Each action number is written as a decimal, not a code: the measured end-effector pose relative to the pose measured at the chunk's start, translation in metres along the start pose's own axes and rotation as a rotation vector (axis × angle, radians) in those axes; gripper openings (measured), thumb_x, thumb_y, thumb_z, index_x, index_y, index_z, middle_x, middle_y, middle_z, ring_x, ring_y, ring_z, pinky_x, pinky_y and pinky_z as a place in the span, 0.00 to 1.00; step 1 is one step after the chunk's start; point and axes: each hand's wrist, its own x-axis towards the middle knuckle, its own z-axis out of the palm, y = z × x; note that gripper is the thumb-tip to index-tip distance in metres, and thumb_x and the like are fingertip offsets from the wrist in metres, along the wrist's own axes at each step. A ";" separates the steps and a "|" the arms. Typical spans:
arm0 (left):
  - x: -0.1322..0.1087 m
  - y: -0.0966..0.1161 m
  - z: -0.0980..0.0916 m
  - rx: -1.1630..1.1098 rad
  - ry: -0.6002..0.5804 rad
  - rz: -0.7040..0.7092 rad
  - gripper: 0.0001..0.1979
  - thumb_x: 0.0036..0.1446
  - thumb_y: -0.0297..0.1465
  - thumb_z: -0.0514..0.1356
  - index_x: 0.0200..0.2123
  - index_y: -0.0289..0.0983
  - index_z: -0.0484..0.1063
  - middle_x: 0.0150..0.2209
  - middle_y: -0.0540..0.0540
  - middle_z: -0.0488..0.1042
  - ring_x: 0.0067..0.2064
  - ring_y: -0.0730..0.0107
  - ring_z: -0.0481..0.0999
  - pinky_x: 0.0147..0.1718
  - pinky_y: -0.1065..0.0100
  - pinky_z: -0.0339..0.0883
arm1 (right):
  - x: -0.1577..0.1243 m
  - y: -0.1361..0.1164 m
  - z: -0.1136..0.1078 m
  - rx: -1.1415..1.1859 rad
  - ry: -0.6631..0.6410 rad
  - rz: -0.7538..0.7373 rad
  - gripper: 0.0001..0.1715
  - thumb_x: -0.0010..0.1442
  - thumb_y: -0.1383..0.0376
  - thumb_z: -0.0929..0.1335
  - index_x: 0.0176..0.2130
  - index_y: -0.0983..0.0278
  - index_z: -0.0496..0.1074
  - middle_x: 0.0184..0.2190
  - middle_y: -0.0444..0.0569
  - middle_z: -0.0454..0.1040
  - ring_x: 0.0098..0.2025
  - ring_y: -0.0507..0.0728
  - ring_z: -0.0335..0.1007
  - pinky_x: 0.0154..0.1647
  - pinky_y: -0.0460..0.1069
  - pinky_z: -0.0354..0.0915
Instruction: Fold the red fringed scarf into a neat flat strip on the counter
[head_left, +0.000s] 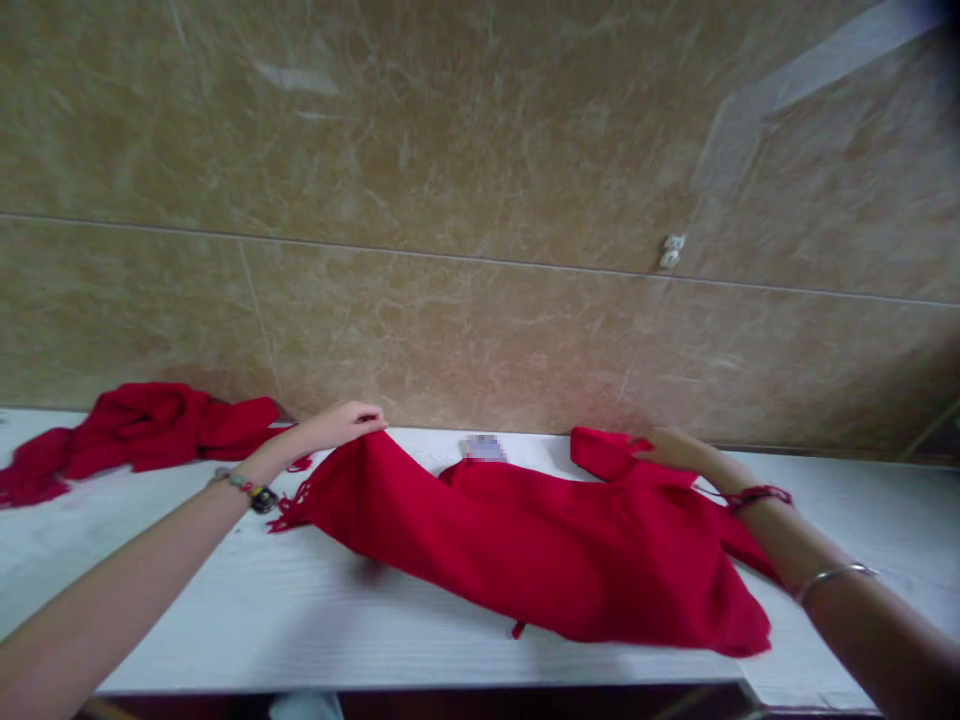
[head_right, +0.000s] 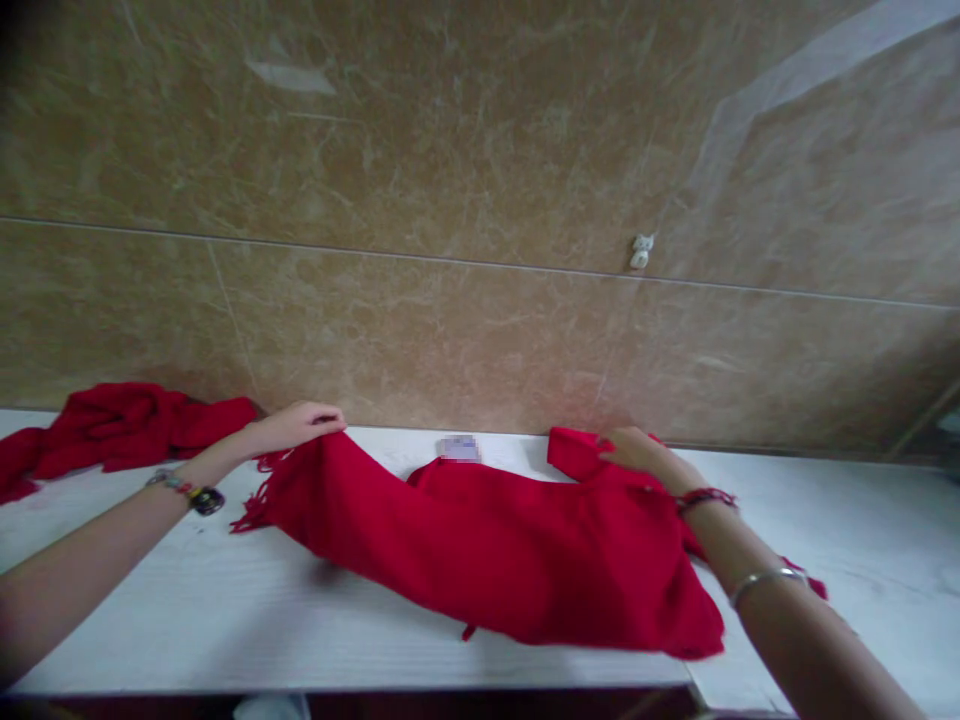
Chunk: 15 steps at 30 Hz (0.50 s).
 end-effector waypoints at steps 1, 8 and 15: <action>0.007 0.011 0.002 0.000 0.033 0.040 0.18 0.54 0.41 0.47 0.25 0.35 0.68 0.28 0.48 0.72 0.32 0.68 0.70 0.33 0.72 0.60 | 0.004 -0.023 0.006 0.066 -0.097 -0.092 0.04 0.46 0.69 0.70 0.28 0.62 0.75 0.29 0.50 0.76 0.31 0.53 0.72 0.34 0.44 0.63; 0.043 0.079 -0.010 0.011 0.340 0.182 0.16 0.55 0.39 0.46 0.25 0.36 0.66 0.27 0.47 0.71 0.30 0.70 0.69 0.32 0.71 0.59 | 0.021 -0.205 0.026 0.883 -0.421 -0.575 0.32 0.50 0.57 0.68 0.52 0.66 0.63 0.49 0.54 0.69 0.47 0.59 0.66 0.47 0.53 0.63; 0.027 0.055 -0.024 0.074 0.385 0.044 0.16 0.55 0.38 0.45 0.26 0.36 0.65 0.27 0.48 0.71 0.30 0.69 0.69 0.32 0.71 0.60 | 0.024 -0.194 0.024 1.055 -0.665 -0.461 0.24 0.50 0.55 0.67 0.43 0.68 0.70 0.37 0.47 0.75 0.39 0.57 0.70 0.40 0.51 0.66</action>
